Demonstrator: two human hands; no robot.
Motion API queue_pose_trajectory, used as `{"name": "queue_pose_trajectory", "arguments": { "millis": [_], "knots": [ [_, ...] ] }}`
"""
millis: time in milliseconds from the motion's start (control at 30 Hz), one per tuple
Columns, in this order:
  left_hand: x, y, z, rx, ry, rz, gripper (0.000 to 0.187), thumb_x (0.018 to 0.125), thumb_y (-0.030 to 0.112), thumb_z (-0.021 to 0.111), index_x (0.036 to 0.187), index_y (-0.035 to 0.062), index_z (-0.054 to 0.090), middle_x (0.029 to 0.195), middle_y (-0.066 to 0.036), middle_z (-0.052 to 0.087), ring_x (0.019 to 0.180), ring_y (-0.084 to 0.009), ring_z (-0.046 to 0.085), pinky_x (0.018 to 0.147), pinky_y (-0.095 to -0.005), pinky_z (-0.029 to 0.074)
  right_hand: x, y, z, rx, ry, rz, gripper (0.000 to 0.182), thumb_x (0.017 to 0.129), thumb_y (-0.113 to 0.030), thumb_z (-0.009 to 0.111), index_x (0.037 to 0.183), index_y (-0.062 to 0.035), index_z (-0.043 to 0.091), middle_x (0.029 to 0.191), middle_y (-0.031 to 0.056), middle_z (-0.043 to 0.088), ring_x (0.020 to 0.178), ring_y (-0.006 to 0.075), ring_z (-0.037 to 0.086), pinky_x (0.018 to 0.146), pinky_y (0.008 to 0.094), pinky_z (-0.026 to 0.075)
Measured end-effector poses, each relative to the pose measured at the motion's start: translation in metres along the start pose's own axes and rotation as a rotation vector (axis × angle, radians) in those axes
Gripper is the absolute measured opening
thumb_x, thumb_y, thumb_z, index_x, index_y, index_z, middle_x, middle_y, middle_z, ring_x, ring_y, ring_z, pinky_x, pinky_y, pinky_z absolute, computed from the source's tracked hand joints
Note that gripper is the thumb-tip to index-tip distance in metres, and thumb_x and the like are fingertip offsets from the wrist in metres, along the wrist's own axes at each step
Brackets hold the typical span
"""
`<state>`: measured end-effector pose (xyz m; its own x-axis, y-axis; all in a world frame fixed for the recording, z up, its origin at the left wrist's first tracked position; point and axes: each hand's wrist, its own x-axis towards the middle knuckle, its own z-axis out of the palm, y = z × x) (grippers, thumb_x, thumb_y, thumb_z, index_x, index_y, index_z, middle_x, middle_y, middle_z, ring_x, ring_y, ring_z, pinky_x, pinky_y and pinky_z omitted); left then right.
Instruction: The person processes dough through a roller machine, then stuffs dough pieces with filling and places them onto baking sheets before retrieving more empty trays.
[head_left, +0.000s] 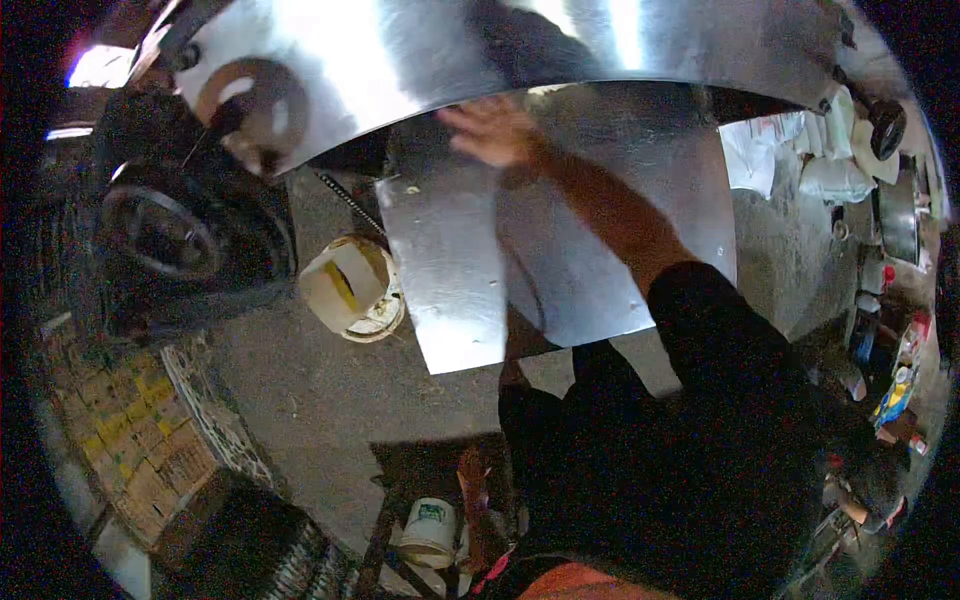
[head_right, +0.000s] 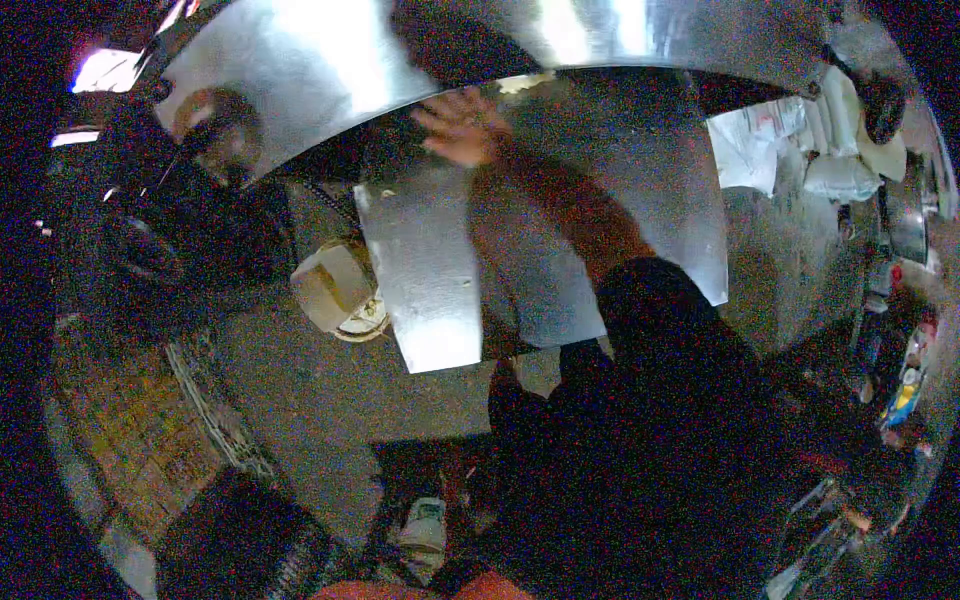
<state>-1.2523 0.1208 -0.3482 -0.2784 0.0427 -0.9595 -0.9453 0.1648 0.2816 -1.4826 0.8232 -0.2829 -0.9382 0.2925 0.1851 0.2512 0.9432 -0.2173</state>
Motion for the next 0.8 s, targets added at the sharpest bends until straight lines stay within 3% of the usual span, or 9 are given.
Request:
{"name": "queue_pose_trajectory", "arguments": {
  "millis": [100, 167, 267, 333, 433, 467, 533, 667, 800],
  "knots": [
    [-0.006, -0.004, 0.009, 0.013, 0.007, -0.001, 0.050, 0.088, 0.035, 0.051, 0.131, 0.0105, 0.042, 0.122, -0.010, 0.053, 0.109, -0.0247, 0.053, 0.091, -0.0509, 0.040, -0.054, 0.149, 0.011, -0.062, -0.066, -0.052, 0.048, 0.094, -0.044, 0.033, 0.131, -0.0152, 0.043, 0.133, 0.0141, 0.043, 0.125, 0.0291, 0.038, 0.106, 0.0465, 0.024],
    [-0.007, -0.004, 0.007, 0.009, -0.002, -0.001, 0.050, 0.088, 0.035, 0.050, 0.131, 0.0105, 0.042, 0.121, -0.009, 0.054, 0.109, -0.0248, 0.053, 0.091, -0.0507, 0.041, -0.108, 0.188, -0.017, -0.368, -0.130, 0.235, 0.047, 0.094, -0.043, 0.033, 0.133, -0.0174, 0.041, 0.136, 0.0117, 0.040, 0.128, 0.0285, 0.034, 0.106, 0.0482, 0.024],
    [0.002, -0.011, -0.006, -0.068, -0.037, 0.013, 0.050, 0.088, 0.036, 0.049, 0.132, 0.0104, 0.042, 0.121, -0.009, 0.054, 0.109, -0.0248, 0.053, 0.090, -0.0505, 0.041, -0.161, 0.132, -0.041, -0.308, 0.215, 0.736, 0.054, 0.094, -0.043, 0.031, 0.142, -0.0184, 0.026, 0.146, 0.0075, 0.025, 0.137, 0.0274, 0.014, 0.107, 0.0559, 0.009],
    [0.008, -0.003, -0.012, -0.023, -0.086, 0.071, 0.051, 0.088, 0.036, 0.048, 0.132, 0.0104, 0.042, 0.121, -0.009, 0.054, 0.109, -0.0249, 0.053, 0.090, -0.0503, 0.042, -0.185, 0.078, 0.001, -0.470, 0.319, 1.028, 0.056, 0.095, -0.044, 0.030, 0.143, -0.0174, 0.022, 0.146, 0.0119, 0.023, 0.136, 0.0318, 0.015, 0.105, 0.0578, 0.012],
    [-0.006, 0.044, 0.001, 0.904, -0.249, 0.414, 0.049, 0.089, 0.036, 0.046, 0.132, 0.0107, 0.042, 0.119, -0.008, 0.056, 0.105, -0.0233, 0.055, 0.085, -0.0455, 0.045, -0.112, -0.069, -0.063, -0.113, -0.252, 1.153, 0.059, 0.093, -0.048, 0.032, 0.142, -0.0176, 0.023, 0.147, 0.0160, 0.019, 0.135, 0.0375, 0.014, 0.104, 0.0592, 0.014],
    [-0.003, 0.056, 0.000, 1.200, -0.289, 0.549, 0.049, 0.090, 0.036, 0.046, 0.131, 0.0108, 0.042, 0.118, -0.008, 0.056, 0.104, -0.0228, 0.056, 0.083, -0.0438, 0.046, -0.102, -0.094, -0.026, -0.123, -0.131, 0.881, 0.060, 0.091, -0.049, 0.035, 0.141, -0.0167, 0.025, 0.146, 0.0156, 0.019, 0.134, 0.0382, 0.015, 0.103, 0.0611, 0.014],
    [0.032, 0.056, -0.022, -0.130, -0.414, -0.174, 0.045, 0.090, 0.031, 0.049, 0.130, 0.0109, 0.045, 0.116, -0.005, 0.057, 0.100, -0.0188, 0.058, 0.079, -0.0367, 0.048, -0.098, -0.127, 0.023, -0.133, 0.096, 0.315, 0.062, 0.087, -0.050, 0.042, 0.138, -0.0148, 0.031, 0.145, 0.0147, 0.021, 0.133, 0.0397, 0.017, 0.101, 0.0650, 0.014],
    [-0.010, 0.099, -0.018, 0.395, -0.228, 0.439, 0.040, 0.089, 0.028, 0.052, 0.125, 0.0108, 0.049, 0.115, -0.006, 0.058, 0.097, -0.0195, 0.058, 0.076, -0.0327, 0.048, -0.141, -0.104, -0.016, -0.209, -0.138, 0.352, 0.060, 0.087, -0.047, 0.044, 0.139, -0.0200, 0.031, 0.147, 0.0131, 0.019, 0.134, 0.0404, 0.015, 0.101, 0.0652, 0.012],
    [0.000, 0.112, -0.042, 0.230, -0.119, 0.201, 0.039, 0.089, 0.028, 0.051, 0.124, 0.0101, 0.049, 0.114, -0.006, 0.058, 0.098, -0.0200, 0.058, 0.077, -0.0331, 0.048, -0.250, -0.003, -0.012, -0.377, 0.088, 0.632, 0.061, 0.084, -0.042, 0.052, 0.138, -0.0245, 0.032, 0.143, 0.0110, 0.027, 0.130, 0.0399, 0.022, 0.095, 0.0657, 0.022]
  ]
}}
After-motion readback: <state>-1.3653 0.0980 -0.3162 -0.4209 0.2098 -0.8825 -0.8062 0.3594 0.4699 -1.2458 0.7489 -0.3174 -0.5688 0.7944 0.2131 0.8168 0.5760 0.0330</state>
